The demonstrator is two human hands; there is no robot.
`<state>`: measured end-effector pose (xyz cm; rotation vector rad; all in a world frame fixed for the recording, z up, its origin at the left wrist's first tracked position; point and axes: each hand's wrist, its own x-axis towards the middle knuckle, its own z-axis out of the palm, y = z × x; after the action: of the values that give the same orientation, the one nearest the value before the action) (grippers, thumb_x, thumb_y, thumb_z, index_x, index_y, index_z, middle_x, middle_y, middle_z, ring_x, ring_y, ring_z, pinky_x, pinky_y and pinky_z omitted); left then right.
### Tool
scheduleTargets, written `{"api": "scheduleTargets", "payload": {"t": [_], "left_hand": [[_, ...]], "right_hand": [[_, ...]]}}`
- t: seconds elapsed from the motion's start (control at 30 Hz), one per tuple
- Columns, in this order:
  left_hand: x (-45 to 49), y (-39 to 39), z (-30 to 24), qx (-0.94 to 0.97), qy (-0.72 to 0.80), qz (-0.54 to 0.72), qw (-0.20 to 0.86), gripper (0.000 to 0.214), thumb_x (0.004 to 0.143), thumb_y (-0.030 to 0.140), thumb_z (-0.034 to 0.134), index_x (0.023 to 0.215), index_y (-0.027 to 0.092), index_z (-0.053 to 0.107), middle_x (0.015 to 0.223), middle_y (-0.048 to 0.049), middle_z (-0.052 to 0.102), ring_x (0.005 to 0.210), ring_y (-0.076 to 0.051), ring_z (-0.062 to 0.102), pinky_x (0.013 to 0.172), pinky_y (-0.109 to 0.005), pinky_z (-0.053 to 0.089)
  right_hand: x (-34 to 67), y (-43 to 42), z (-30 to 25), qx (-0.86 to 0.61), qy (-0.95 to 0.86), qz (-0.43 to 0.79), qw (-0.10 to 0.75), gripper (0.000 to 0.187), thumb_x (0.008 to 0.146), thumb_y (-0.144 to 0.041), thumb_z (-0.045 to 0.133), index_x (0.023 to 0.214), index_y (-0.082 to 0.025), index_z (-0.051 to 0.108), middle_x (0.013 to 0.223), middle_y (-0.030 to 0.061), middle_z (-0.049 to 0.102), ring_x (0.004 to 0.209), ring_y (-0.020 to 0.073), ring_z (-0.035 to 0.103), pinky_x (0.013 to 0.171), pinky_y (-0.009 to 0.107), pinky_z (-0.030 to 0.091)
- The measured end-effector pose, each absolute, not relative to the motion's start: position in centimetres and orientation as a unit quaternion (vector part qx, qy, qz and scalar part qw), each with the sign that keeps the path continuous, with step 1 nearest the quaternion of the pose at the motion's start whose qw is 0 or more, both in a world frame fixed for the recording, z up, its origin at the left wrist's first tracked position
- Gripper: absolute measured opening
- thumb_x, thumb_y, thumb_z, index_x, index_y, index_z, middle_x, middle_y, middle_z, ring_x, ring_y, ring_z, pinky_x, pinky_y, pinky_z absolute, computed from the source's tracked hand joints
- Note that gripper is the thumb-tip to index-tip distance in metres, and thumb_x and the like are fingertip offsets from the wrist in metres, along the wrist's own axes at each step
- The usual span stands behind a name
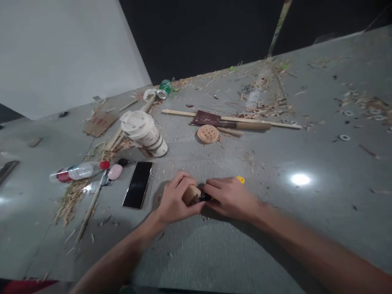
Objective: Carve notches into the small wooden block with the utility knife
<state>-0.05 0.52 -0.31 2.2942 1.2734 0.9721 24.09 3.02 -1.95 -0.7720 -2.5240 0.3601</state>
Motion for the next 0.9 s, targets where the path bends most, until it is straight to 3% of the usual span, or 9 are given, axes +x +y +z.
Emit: {"api": "scheduleTargets", "payload": {"t": [0.17, 0.3, 0.4, 0.57, 0.73, 0.9], "left_hand": [[0.4, 0.3, 0.2, 0.774, 0.461, 0.395, 0.181, 0.021, 0.087, 0.034, 0.079, 0.095, 0.022, 0.064, 0.095, -0.0033, 0.067, 0.086, -0.02, 0.067, 0.075, -0.032, 0.055], [0.1, 0.5, 0.2, 0.743, 0.464, 0.443, 0.189, 0.028, 0.084, 0.039, 0.079, 0.091, 0.024, 0.057, 0.091, -0.0015, 0.059, 0.086, -0.022, 0.061, 0.078, -0.035, 0.053], [-0.1, 0.7, -0.4, 0.705, 0.482, 0.479, 0.201, 0.036, 0.081, 0.043, 0.078, 0.094, 0.027, 0.049, 0.096, -0.0026, 0.054, 0.093, -0.024, 0.058, 0.083, -0.039, 0.053], [0.1, 1.0, -1.5, 0.634, 0.503, 0.525, 0.262, 0.032, 0.087, 0.039, 0.06, 0.106, 0.029, 0.036, 0.117, -0.0061, 0.048, 0.095, -0.021, 0.058, 0.087, -0.039, 0.057], [0.4, 1.2, -1.1, 0.614, 0.493, 0.514, 0.341, 0.031, 0.088, 0.031, 0.056, 0.115, 0.029, 0.041, 0.126, -0.0087, 0.056, 0.105, -0.023, 0.065, 0.092, -0.042, 0.059], [0.2, 1.0, -0.1, 0.615, 0.499, 0.455, 0.407, 0.022, 0.094, 0.031, 0.063, 0.113, 0.027, 0.052, 0.112, -0.0055, 0.064, 0.086, -0.019, 0.062, 0.081, -0.036, 0.058]], "right_hand": [[24.2, 3.6, -2.0, -0.3, -0.9, 0.141, 0.283, 0.019, 0.108, -0.036, 0.069, 0.102, -0.018, 0.069, 0.091, 0.0012, 0.069, 0.075, 0.0149, 0.062, 0.064, 0.029, 0.046], [24.8, 4.2, -2.1, -0.321, -0.87, 0.155, 0.341, 0.025, 0.109, -0.042, 0.073, 0.11, -0.017, 0.071, 0.098, 0.0009, 0.07, 0.083, 0.0155, 0.068, 0.074, 0.032, 0.061], [25.2, 4.5, -2.5, -0.332, -0.845, 0.171, 0.383, 0.026, 0.109, -0.043, 0.072, 0.112, -0.017, 0.072, 0.1, 0.0017, 0.072, 0.083, 0.0154, 0.07, 0.075, 0.033, 0.062], [25.9, 4.9, -3.1, -0.358, -0.812, 0.187, 0.421, 0.03, 0.109, -0.046, 0.072, 0.119, -0.018, 0.072, 0.109, 0.0043, 0.074, 0.09, 0.0175, 0.071, 0.081, 0.037, 0.064], [26.0, 5.2, -3.4, -0.4, -0.811, 0.182, 0.386, 0.032, 0.109, -0.047, 0.072, 0.12, -0.018, 0.072, 0.108, 0.004, 0.073, 0.089, 0.0173, 0.071, 0.08, 0.036, 0.064], [25.6, 5.3, -3.9, -0.427, -0.834, 0.171, 0.304, 0.035, 0.109, -0.049, 0.072, 0.125, -0.018, 0.071, 0.108, 0.0039, 0.073, 0.084, 0.0161, 0.07, 0.076, 0.034, 0.063]]}}
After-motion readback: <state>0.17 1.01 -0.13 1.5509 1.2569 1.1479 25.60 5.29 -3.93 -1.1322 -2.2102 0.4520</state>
